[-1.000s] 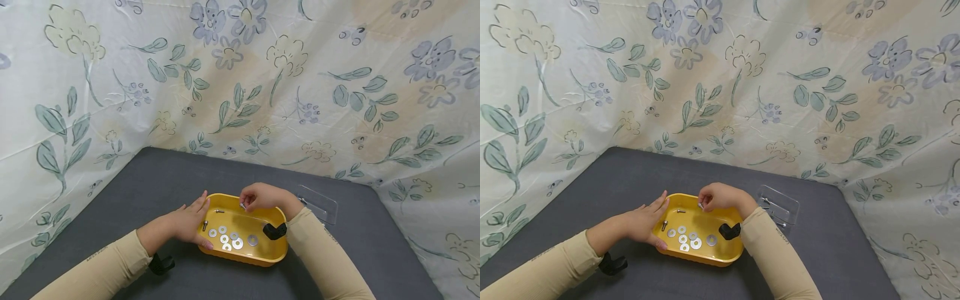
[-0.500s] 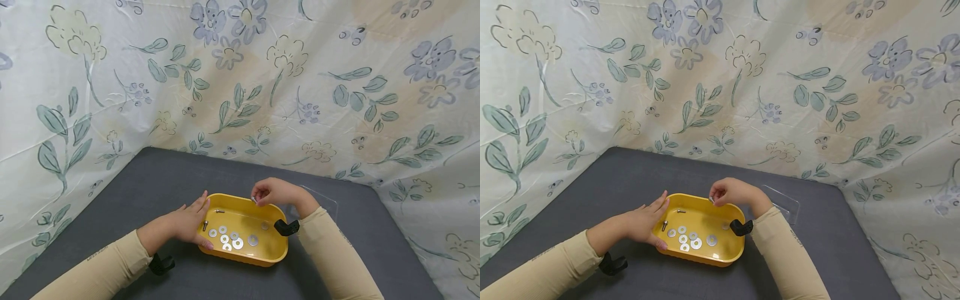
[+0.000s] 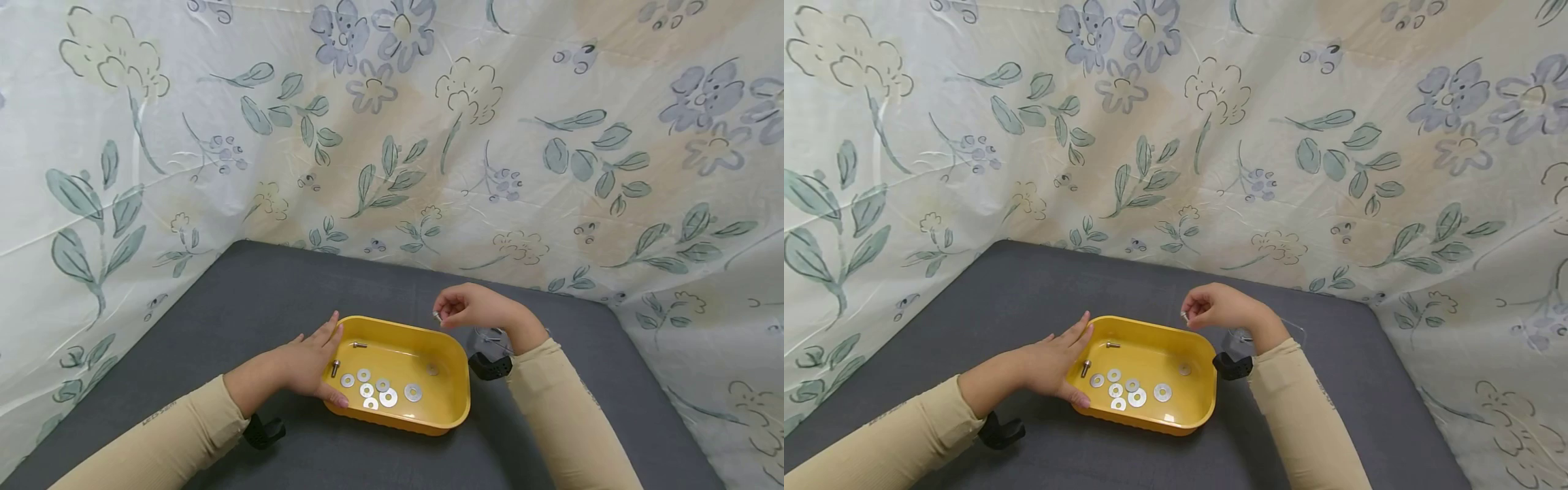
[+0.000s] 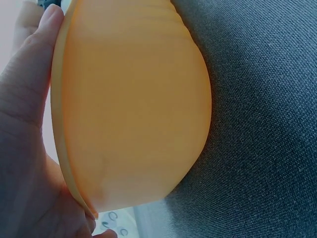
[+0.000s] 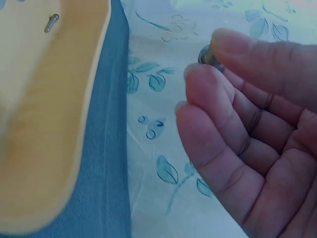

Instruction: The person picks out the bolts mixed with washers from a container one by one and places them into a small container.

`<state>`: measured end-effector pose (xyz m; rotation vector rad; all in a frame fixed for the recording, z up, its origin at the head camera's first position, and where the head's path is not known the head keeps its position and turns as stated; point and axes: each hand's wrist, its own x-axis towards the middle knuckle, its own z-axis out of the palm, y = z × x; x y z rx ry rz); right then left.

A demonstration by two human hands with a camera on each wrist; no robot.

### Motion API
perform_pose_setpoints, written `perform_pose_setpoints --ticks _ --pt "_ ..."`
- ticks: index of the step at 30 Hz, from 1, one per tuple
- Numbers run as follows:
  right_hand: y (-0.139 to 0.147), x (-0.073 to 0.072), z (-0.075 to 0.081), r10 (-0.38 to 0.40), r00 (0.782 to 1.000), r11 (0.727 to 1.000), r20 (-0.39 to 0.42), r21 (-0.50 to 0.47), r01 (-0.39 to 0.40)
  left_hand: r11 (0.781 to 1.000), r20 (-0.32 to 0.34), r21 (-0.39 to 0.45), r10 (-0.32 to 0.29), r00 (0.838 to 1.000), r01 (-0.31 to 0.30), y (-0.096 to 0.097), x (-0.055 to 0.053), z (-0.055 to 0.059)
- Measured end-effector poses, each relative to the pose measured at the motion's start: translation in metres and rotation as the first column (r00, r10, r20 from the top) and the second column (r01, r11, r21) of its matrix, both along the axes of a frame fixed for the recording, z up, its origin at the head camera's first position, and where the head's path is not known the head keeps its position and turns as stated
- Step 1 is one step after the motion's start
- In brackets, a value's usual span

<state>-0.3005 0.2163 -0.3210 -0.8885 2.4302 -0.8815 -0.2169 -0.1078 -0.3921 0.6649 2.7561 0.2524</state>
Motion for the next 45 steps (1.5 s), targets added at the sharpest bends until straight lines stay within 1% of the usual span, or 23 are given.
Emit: perform_pose_setpoints --ticks 5,8,15,21,24,28,31,39,45 --pt "0.012 0.000 0.003 -0.058 0.998 0.998 -0.002 -0.018 0.058 1.000 -0.001 -0.003 -0.001 1.000 0.001 0.000 0.000 0.000" --pt "0.020 0.000 0.003 -0.079 0.997 0.996 -0.006 -0.029 0.079 1.000 -0.005 -0.006 -0.004 1.000 0.004 0.000 0.000 0.000" --pt "0.042 -0.004 -0.001 -0.121 0.993 0.992 -0.013 -0.026 0.121 1.000 -0.002 0.001 -0.004 1.000 0.004 -0.001 0.003 0.002" --pt "0.065 -0.007 -0.005 -0.205 0.979 0.978 0.005 -0.033 0.205 1.000 -0.004 0.001 -0.002 1.000 0.002 -0.001 0.003 0.001" --pt "0.076 -0.007 -0.007 -0.245 0.969 0.968 0.035 -0.042 0.247 1.000 -0.003 0.001 0.002 1.000 -0.002 0.000 0.003 0.000" --pt "0.089 -0.007 -0.011 -0.266 0.963 0.962 0.049 -0.055 0.269 1.000 -0.002 0.005 0.006 1.000 -0.006 0.000 0.003 0.000" --pt "0.098 -0.007 -0.014 -0.273 0.961 0.960 0.042 -0.058 0.275 1.000 -0.005 0.003 0.005 1.000 -0.005 0.000 0.003 0.000" --pt "0.115 -0.004 -0.015 -0.333 0.941 0.941 0.058 -0.047 0.336 1.000 -0.008 -0.006 0.001 1.000 -0.001 0.000 0.001 -0.002" --pt "0.126 -0.003 -0.021 -0.361 0.929 0.930 0.080 -0.036 0.365 1.000 -0.004 0.001 0.000 1.000 0.000 0.000 0.002 -0.001"
